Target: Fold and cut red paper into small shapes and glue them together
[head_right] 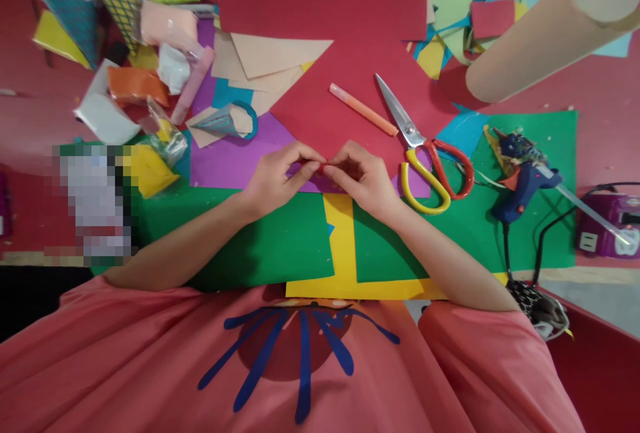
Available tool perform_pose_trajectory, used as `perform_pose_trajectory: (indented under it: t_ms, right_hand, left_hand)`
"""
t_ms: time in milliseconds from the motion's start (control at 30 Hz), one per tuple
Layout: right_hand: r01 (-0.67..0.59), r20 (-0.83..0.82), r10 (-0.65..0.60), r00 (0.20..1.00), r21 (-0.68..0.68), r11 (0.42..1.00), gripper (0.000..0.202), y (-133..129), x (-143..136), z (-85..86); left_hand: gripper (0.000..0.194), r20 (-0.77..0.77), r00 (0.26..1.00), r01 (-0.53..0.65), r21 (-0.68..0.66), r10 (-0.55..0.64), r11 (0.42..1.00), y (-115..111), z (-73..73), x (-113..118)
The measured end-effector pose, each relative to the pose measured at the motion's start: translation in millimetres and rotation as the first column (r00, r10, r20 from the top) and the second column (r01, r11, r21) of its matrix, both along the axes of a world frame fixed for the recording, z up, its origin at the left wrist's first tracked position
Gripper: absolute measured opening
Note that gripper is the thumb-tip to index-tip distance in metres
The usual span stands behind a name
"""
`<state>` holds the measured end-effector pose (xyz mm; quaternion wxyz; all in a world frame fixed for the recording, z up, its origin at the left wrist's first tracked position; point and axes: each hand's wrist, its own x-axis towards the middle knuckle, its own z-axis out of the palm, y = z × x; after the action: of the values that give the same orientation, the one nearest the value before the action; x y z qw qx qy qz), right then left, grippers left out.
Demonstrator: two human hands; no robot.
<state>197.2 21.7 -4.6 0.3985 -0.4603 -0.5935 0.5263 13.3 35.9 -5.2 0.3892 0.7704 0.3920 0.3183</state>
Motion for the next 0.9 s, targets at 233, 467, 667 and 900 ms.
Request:
perform_pose_trajectory:
  t_ms: [233,467,667,900]
  right_hand:
    - [-0.025,0.133,-0.002,0.991,0.197,0.98,0.019,-0.2,3.7,-3.7]
    - [0.083,0.167,-0.135,0.977,0.287,0.954,0.014,-0.2,2.7,-0.5]
    - [0.091,0.231,-0.186,0.955,0.367,0.926,0.01,-1.9,4.4,2.3]
    - [0.198,0.023,-0.209,0.978,0.234,0.952,0.014,-2.5,3.1,3.4]
  left_hand:
    - [0.011,0.042,0.999,0.011,0.067,-0.014,0.998,0.6,-1.2,0.9]
    - [0.021,0.217,0.974,-0.039,-0.119,0.064,0.992,3.1,-5.4,1.1]
    - [0.026,0.23,0.963,-0.134,-0.045,0.141,0.99,7.1,1.1,0.8]
    - [0.029,0.317,0.931,-0.101,-0.253,0.181,0.962,2.3,1.5,0.8]
